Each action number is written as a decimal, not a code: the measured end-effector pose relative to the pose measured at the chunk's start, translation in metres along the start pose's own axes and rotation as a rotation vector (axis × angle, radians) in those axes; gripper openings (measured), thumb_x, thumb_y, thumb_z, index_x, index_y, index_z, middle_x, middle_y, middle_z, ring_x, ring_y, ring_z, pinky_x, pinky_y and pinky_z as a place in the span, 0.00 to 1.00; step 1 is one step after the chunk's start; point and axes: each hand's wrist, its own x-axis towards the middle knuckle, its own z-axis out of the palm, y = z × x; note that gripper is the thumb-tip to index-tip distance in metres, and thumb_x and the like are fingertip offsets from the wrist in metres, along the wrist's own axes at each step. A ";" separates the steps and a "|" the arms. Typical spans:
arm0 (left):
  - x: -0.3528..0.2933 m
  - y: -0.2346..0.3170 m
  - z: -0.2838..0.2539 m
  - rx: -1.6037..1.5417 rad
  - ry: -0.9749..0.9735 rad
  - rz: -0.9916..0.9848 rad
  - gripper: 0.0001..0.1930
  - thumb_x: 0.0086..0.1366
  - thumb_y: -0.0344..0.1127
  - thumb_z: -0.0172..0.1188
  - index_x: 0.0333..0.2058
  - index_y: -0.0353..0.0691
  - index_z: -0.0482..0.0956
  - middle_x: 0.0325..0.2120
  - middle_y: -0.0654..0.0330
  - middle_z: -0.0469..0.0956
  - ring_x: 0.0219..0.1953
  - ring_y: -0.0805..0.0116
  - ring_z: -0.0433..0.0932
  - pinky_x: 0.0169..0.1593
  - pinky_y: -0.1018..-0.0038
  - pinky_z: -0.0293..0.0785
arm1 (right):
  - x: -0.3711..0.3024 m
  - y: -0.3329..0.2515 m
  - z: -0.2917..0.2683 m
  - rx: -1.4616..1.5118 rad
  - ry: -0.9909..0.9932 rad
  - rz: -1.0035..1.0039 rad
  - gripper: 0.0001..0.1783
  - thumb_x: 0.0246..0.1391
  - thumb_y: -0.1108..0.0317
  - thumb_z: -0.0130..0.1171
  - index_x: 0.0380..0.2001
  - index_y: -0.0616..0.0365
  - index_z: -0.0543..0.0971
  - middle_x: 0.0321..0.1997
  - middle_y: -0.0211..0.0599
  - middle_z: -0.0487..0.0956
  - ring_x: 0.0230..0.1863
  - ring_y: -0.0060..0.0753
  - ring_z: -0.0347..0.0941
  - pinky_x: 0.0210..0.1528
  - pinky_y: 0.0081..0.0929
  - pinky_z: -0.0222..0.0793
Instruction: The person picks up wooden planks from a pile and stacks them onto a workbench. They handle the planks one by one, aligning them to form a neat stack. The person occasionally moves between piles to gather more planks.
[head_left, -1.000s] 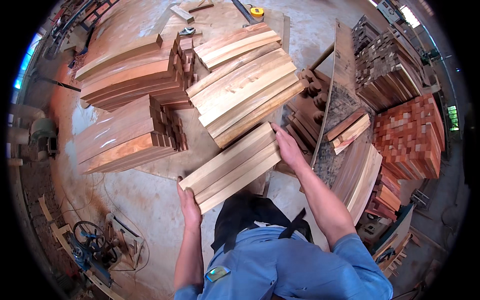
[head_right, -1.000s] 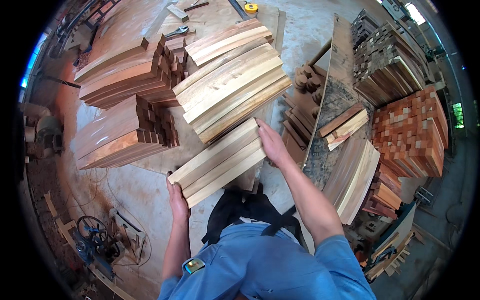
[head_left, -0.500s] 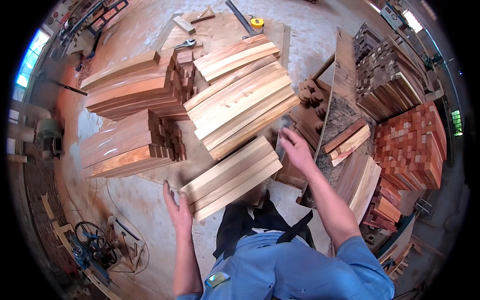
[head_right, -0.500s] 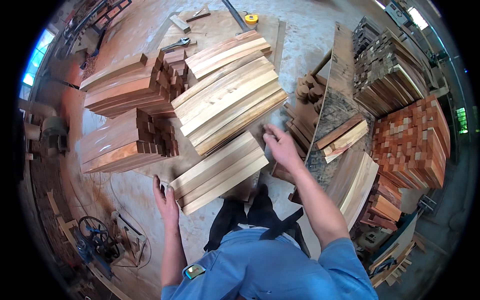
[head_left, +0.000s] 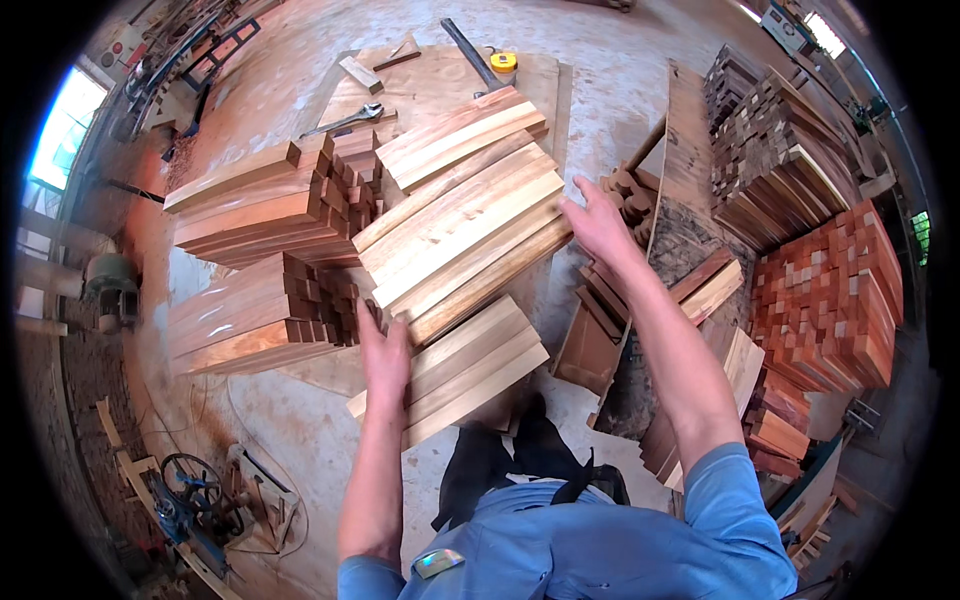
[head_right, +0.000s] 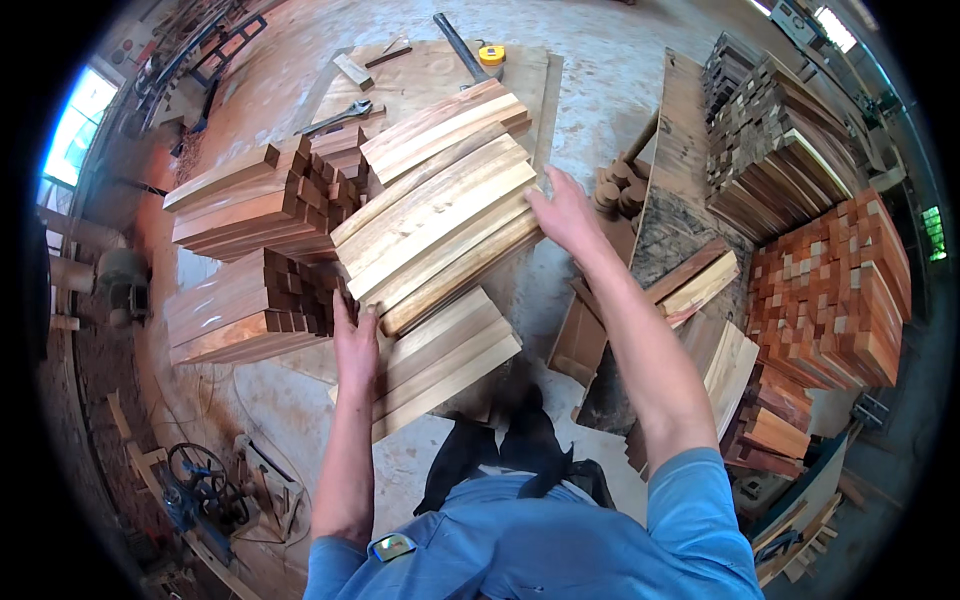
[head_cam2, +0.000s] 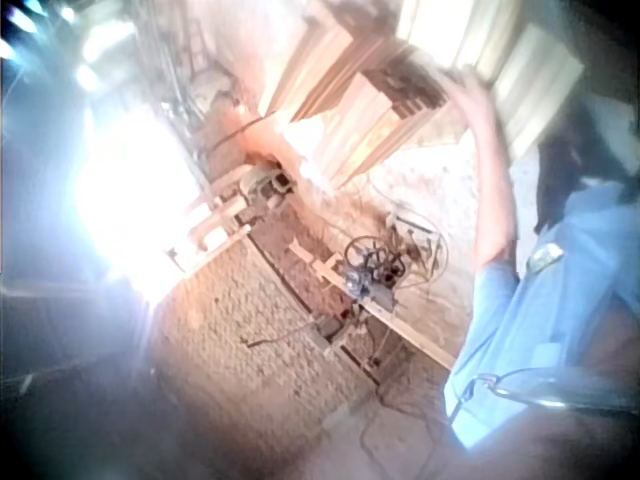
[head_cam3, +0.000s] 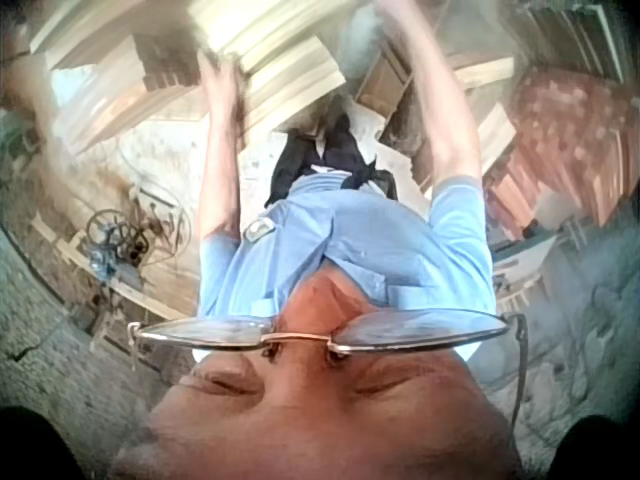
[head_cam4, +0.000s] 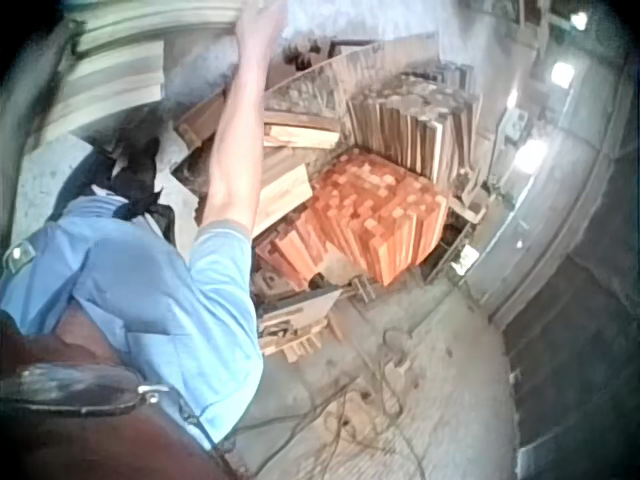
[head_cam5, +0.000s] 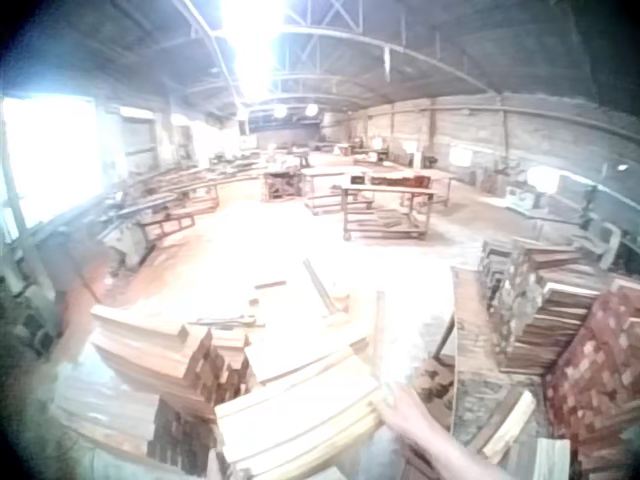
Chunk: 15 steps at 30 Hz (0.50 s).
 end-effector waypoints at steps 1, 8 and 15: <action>0.003 0.005 0.002 0.072 -0.007 -0.017 0.39 0.67 0.33 0.55 0.70 0.23 0.45 0.69 0.36 0.55 0.71 0.49 0.57 0.71 0.66 0.53 | 0.008 -0.001 0.002 0.044 -0.009 -0.011 0.37 0.58 0.53 0.57 0.62 0.71 0.68 0.65 0.62 0.70 0.68 0.55 0.64 0.70 0.39 0.56; 0.011 0.029 0.027 0.384 0.023 -0.001 0.38 0.68 0.32 0.53 0.68 0.21 0.45 0.65 0.30 0.59 0.68 0.40 0.60 0.70 0.64 0.54 | 0.046 -0.017 0.014 0.140 -0.064 0.021 0.39 0.60 0.49 0.55 0.63 0.72 0.67 0.61 0.67 0.73 0.64 0.55 0.71 0.66 0.35 0.63; 0.027 0.062 0.030 0.984 0.062 0.500 0.45 0.56 0.35 0.69 0.66 0.23 0.53 0.64 0.29 0.58 0.69 0.34 0.56 0.71 0.51 0.52 | 0.053 -0.011 -0.006 0.203 -0.003 0.100 0.36 0.62 0.49 0.56 0.60 0.72 0.71 0.60 0.63 0.75 0.62 0.49 0.73 0.64 0.36 0.65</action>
